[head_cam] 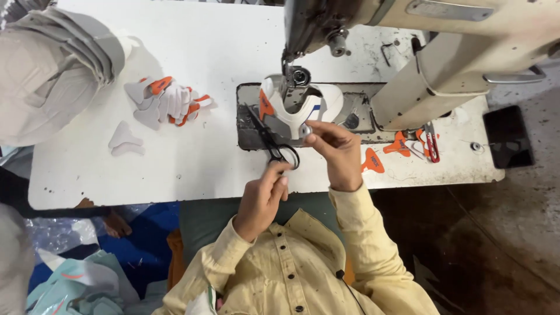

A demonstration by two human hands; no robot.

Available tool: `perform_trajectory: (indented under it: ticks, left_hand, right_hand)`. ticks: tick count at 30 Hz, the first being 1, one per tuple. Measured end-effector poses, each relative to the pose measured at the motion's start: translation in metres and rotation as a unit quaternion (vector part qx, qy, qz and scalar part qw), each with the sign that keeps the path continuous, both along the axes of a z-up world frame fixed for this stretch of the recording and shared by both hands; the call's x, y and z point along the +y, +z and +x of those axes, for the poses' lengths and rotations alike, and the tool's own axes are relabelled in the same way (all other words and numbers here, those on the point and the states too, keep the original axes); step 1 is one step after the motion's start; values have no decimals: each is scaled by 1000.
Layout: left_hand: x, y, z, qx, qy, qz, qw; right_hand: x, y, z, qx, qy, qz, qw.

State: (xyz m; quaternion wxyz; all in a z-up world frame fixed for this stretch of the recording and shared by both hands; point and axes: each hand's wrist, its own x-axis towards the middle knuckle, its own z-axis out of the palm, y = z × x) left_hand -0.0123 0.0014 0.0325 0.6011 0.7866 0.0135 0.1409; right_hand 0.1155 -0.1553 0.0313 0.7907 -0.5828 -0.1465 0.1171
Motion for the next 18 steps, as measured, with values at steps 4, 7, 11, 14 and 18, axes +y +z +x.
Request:
perform_trajectory:
  ticks: [4, 7, 11, 14, 18]
  left_hand:
    - [19, -21, 31, 2, 10, 106, 994]
    - [36, 4, 52, -63, 45, 173, 982]
    - [32, 60, 47, -86, -1, 230, 969]
    - [-4, 38, 16, -30, -92, 278, 956]
    - [8, 5, 42, -13, -46, 326, 944]
  right_hand:
    - [-7, 21, -23, -27, 26, -86, 996]
    - [-5, 35, -44, -120, 34, -173, 977]
    - [1, 41, -43, -242, -38, -329, 912]
    - [-17, 6, -23, -75, 12, -154, 985]
    - [-21, 4, -19, -72, 64, -119, 988]
